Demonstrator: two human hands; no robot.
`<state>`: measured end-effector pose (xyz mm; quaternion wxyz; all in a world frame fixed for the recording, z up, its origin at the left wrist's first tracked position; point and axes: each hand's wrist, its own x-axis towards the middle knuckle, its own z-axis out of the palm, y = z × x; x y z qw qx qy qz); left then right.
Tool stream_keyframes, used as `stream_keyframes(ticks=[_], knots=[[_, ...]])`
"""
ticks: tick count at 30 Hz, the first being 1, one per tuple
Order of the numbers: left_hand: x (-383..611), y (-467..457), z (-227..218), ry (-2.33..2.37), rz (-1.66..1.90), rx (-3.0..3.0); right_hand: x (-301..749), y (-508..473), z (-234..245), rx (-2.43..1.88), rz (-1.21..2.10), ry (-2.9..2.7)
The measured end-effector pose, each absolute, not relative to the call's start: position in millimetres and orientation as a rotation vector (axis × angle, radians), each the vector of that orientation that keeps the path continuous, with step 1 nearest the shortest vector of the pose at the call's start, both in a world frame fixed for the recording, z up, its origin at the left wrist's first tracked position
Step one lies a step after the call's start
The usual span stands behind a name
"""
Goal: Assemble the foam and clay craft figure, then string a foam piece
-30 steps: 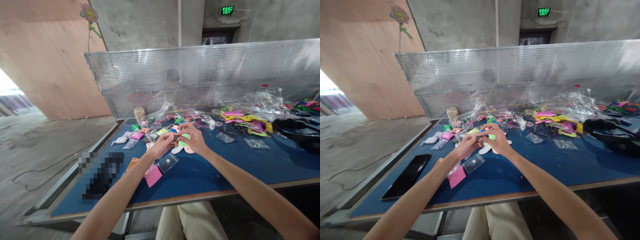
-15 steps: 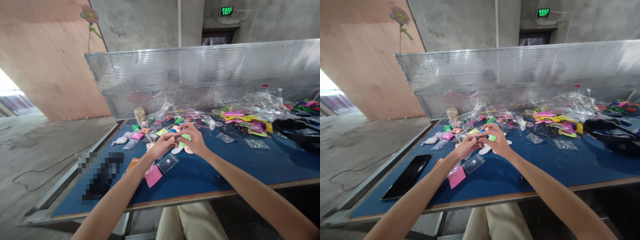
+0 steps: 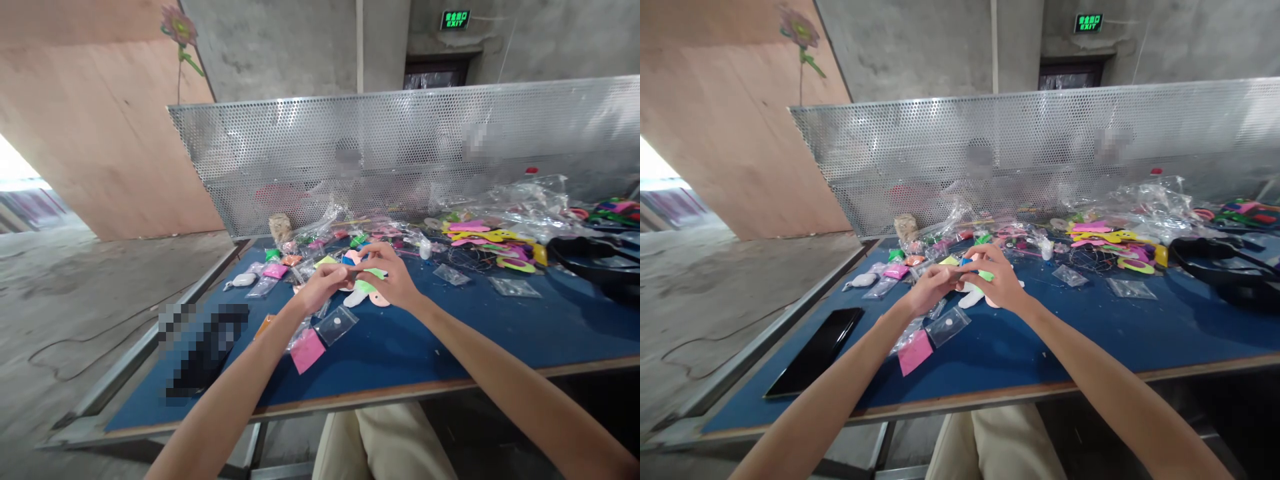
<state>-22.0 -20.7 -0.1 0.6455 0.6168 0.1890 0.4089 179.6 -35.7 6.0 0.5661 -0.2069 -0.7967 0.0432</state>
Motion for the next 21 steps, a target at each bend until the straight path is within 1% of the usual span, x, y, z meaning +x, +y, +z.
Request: stream_keyframes(ticks=[6,12,17,21], knots=[[-23.6,-16.9,0.3,0.626,1.119,1.615,184.8,-30.4,4.0,-0.513,-0.068,-1.904],[-6.5,-23.8,1.5,0.614,1.251,1.346,180.4,-29.5,0.9,-0.573,-0.142,-1.840],[4.2,-31.1,0.7,0.588,1.203,1.272,179.9,-24.7,-2.8,-0.646,-0.302,-1.833],[1.5,-30.3,-0.1,0.605,1.171,1.302,183.9,-23.8,-1.7,-0.644,-0.311,-1.832]])
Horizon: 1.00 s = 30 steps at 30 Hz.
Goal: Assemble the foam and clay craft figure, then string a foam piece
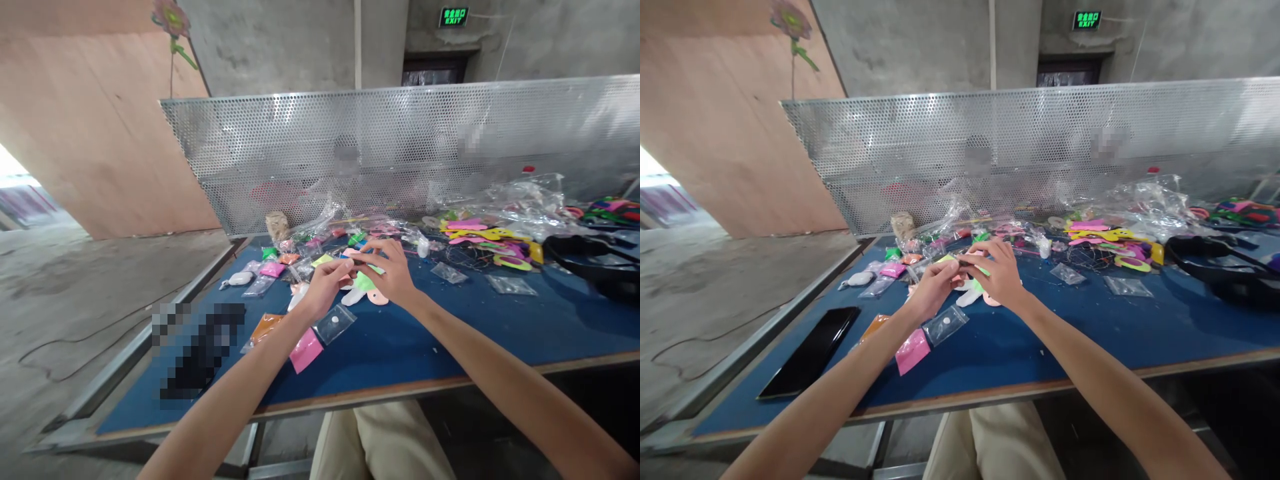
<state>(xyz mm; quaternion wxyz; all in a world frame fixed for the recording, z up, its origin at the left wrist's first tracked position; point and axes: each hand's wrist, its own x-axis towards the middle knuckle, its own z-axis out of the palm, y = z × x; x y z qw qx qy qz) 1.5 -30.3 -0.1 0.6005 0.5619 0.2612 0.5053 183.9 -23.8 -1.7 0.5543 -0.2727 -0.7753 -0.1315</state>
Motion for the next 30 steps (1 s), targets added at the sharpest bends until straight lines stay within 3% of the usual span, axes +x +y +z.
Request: stream_keyframes(ticks=[14,30], knots=[[-6.9,-22.4,-1.3,0.718,1.220,1.453,186.4,-23.4,-0.8,-0.548,-0.100,-1.894],[-12.2,-25.2,-3.4,0.492,0.939,1.430,181.2,-37.4,10.7,-0.497,0.105,-1.929]])
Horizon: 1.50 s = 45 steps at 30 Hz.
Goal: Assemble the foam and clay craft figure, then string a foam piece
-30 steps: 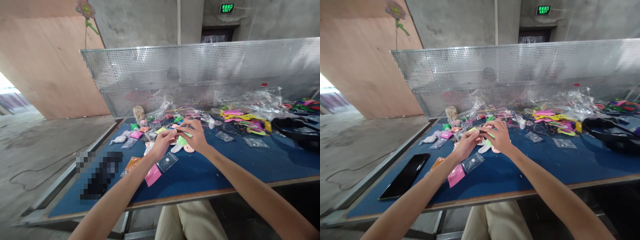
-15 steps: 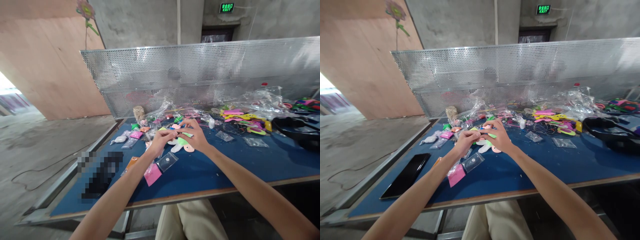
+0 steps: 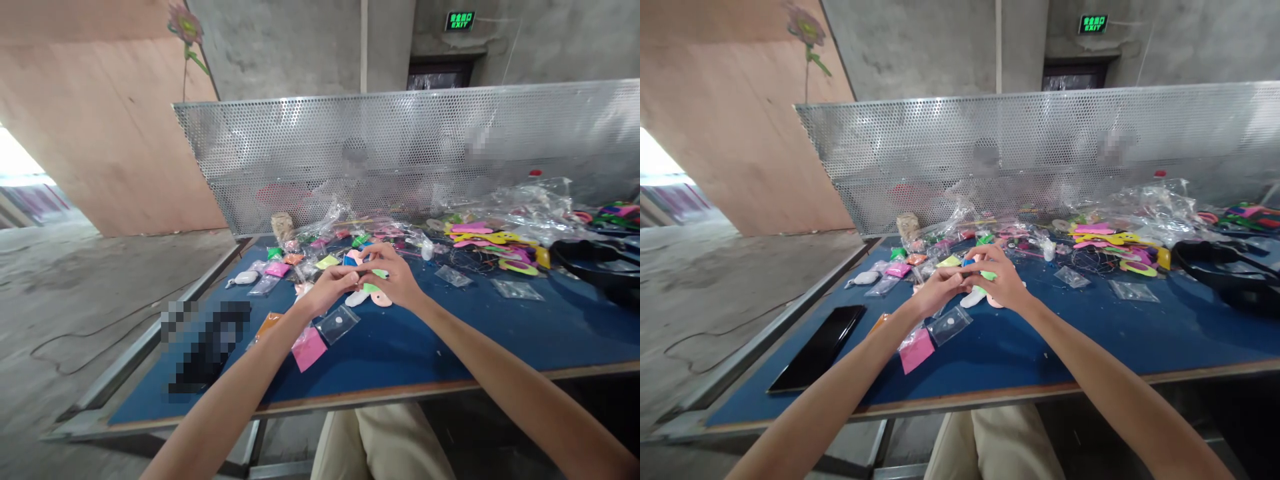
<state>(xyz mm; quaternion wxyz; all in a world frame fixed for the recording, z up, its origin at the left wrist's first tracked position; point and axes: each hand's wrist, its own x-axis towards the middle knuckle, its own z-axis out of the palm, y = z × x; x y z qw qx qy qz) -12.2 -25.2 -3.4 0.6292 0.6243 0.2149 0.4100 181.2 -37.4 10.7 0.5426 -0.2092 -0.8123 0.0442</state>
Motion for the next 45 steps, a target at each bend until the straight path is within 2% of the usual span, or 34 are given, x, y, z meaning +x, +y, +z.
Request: stream_keyframes(ticks=[14,45], knots=[[-12.8,-30.7,2.7,0.435,0.913,1.380,190.7,-32.2,8.8,-0.460,-0.132,-1.972],[-9.8,-24.7,-5.0,0.627,1.003,1.456,194.1,-28.8,4.9,-0.488,-0.230,-2.015]])
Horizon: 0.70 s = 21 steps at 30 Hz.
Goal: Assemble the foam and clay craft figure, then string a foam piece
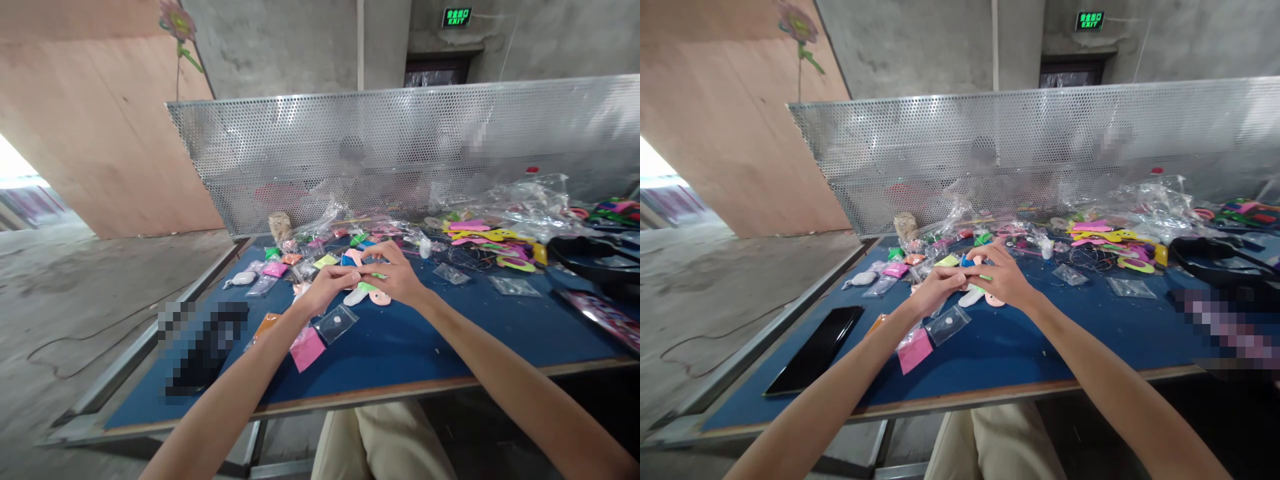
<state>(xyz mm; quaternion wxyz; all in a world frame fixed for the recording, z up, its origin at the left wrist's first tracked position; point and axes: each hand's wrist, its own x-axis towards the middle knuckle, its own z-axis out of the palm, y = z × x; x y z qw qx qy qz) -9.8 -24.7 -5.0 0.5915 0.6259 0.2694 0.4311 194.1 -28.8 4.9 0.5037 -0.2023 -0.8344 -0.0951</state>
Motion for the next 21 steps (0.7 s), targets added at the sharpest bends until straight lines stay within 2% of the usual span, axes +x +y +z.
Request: stream_keyframes(ticks=[13,17,21], knots=[[-9.1,-26.5,-2.3,0.612,0.985,1.483,196.1,-26.0,7.3,-0.498,-0.225,-1.981],[-11.7,-30.1,7.0,0.745,1.059,1.798,208.6,-22.9,10.4,-0.521,-0.184,-1.933],[-13.1,-29.1,8.9,0.865,1.089,2.142,231.9,-20.1,-2.1,-0.504,-0.028,-2.110]])
